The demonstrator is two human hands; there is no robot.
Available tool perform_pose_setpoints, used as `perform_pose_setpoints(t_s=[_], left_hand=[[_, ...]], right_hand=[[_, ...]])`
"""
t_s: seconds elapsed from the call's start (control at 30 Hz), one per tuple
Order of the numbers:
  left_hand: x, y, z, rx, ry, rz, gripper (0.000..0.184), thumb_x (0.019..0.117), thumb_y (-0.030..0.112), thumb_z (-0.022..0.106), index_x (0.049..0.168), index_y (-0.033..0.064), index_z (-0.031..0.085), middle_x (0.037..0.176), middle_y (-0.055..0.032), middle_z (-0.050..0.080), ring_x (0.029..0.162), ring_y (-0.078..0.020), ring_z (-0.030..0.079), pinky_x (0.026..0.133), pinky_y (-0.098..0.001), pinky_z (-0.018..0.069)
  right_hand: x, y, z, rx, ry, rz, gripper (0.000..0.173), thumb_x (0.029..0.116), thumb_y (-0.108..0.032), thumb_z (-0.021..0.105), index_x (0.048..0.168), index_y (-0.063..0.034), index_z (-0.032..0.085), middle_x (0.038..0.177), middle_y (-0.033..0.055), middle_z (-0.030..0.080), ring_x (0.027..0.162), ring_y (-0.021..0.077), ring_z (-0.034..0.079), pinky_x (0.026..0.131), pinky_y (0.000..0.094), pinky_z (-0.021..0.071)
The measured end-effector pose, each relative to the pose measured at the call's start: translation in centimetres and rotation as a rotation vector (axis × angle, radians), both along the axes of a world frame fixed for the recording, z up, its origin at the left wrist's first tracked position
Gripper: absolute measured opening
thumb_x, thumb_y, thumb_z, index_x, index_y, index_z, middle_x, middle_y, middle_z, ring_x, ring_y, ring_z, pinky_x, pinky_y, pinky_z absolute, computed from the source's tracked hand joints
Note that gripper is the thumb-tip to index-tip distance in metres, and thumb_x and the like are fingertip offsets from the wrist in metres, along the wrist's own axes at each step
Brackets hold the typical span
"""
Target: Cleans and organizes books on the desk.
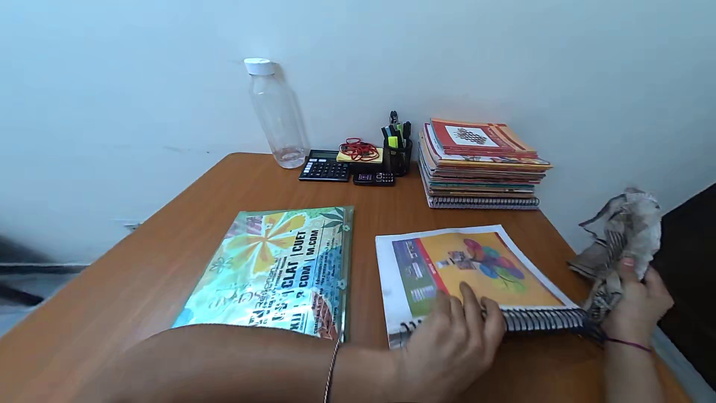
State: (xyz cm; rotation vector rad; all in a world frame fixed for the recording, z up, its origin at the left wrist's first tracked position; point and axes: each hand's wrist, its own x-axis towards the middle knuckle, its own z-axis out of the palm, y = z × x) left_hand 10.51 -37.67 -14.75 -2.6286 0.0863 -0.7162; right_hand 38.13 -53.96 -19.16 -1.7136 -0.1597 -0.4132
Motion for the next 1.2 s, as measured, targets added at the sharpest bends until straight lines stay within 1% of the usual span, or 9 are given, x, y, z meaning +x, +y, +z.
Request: perform_pose_setpoints(t_s=[0.3,0.43,0.5,0.57,0.67,0.83,1.03,1.1,1.2], left_hand=[[-0.5,-3.5,-4.6,0.155,0.277,0.132,0.036,0.0958,-0.008,0.05,0.128,-0.0026,0.066,0.109,-0.0213,0.073,0.086,-0.0272,0.074,0.059,-0.0317,0.0521],[-0.4,-3.5,-2.4,-0.125,0.52,0.096,0.041,0.098,-0.009,0.047,0.139,-0.0086,0.055,0.126,-0.0308,0.065,0.105,-0.0379,0.07,0.069,-0.0396,0.0548],[-0.6,-2.2,-0.3,-0.45,0.751,0.01,0.047,0.1037,0.001,0.047,0.149,-0.0091,0.043,0.142,-0.0361,0.051,0.121,-0.0475,0.06,0.081,-0.0501,0.0545],[-1.5,-0.4,0.8,-0.7,0.867,-0.077,0.062,0.1042,0.029,0.059,0.153,-0.0046,0.04,0.155,-0.0325,0.042,0.136,-0.0503,0.049,0.096,-0.0585,0.0493],[-3.9,2.1,0.2,-0.778,0.794,-0.234,0.069,0.1005,0.043,0.062,0.153,0.0019,0.045,0.162,-0.0217,0.039,0.15,-0.0445,0.036,0.115,-0.0682,0.0298],[-6.5,5.9,-0.6,-0.799,0.846,-0.324,0.072,0.1023,0.048,0.056,0.16,0.0115,0.036,0.169,-0.0159,0.028,0.157,-0.0437,0.017,0.116,-0.077,0.0109],[-7.0,6.5,-1.8,-0.818,0.897,-0.305,0.084,0.0961,0.048,0.066,0.162,0.0102,0.031,0.168,-0.0188,0.026,0.155,-0.0465,0.021,0.115,-0.0784,0.0103],[-6.9,6.5,-1.0,-0.805,0.974,-0.269,0.085,0.0959,0.048,0.067,0.161,0.0056,0.033,0.165,-0.0231,0.033,0.15,-0.0498,0.031,0.113,-0.0771,0.019],[-6.7,6.9,-0.9,-0.782,1.025,-0.272,0.091,0.0951,0.052,0.067,0.163,0.0071,0.026,0.17,-0.0205,0.021,0.156,-0.0465,0.019,0.116,-0.0763,0.0106]], right_hand=[[0.1,0.2,-0.3,-0.015,-0.005,0.002,0.04,0.1061,-0.022,0.052,0.13,0.0093,0.058,0.12,0.019,0.061,0.103,0.0091,0.057,0.094,0.0275,0.0452],[-0.3,0.3,0.0,-0.066,0.021,0.03,0.042,0.1062,-0.022,0.052,0.132,0.0099,0.057,0.126,0.0242,0.061,0.108,0.0155,0.058,0.098,0.0327,0.0447],[-0.7,0.0,0.4,-0.11,0.043,0.06,0.041,0.1063,-0.023,0.053,0.132,0.0082,0.058,0.124,0.0213,0.061,0.105,0.0122,0.057,0.096,0.0305,0.0453],[-1.7,-0.5,1.1,-0.192,0.056,0.096,0.041,0.1057,-0.024,0.053,0.132,0.0074,0.058,0.124,0.0211,0.062,0.106,0.0129,0.058,0.096,0.0324,0.0453],[-3.3,-1.7,2.1,-0.364,-0.003,0.173,0.046,0.1035,-0.026,0.056,0.137,0.0058,0.058,0.133,0.0246,0.061,0.12,0.021,0.059,0.103,0.0394,0.0461],[-9.5,-0.7,6.0,-0.734,-0.221,0.405,0.052,0.099,-0.025,0.058,0.135,0.012,0.058,0.136,0.0358,0.056,0.124,0.0466,0.058,0.103,0.059,0.0455],[-17.6,6.7,4.7,-0.846,-0.538,0.926,0.038,0.0904,-0.016,0.069,0.128,-0.0075,0.072,0.125,0.0232,0.069,0.101,0.0413,0.07,0.077,0.0529,0.0588],[-18.5,8.3,2.9,-0.891,-0.598,1.032,0.039,0.0895,-0.015,0.069,0.128,-0.0124,0.073,0.125,0.0177,0.07,0.097,0.0386,0.071,0.072,0.05,0.0589],[-17.6,8.8,1.2,-0.93,-0.607,1.009,0.038,0.0893,-0.015,0.067,0.127,-0.0144,0.074,0.126,0.0162,0.07,0.096,0.0389,0.071,0.07,0.0493,0.0586]])
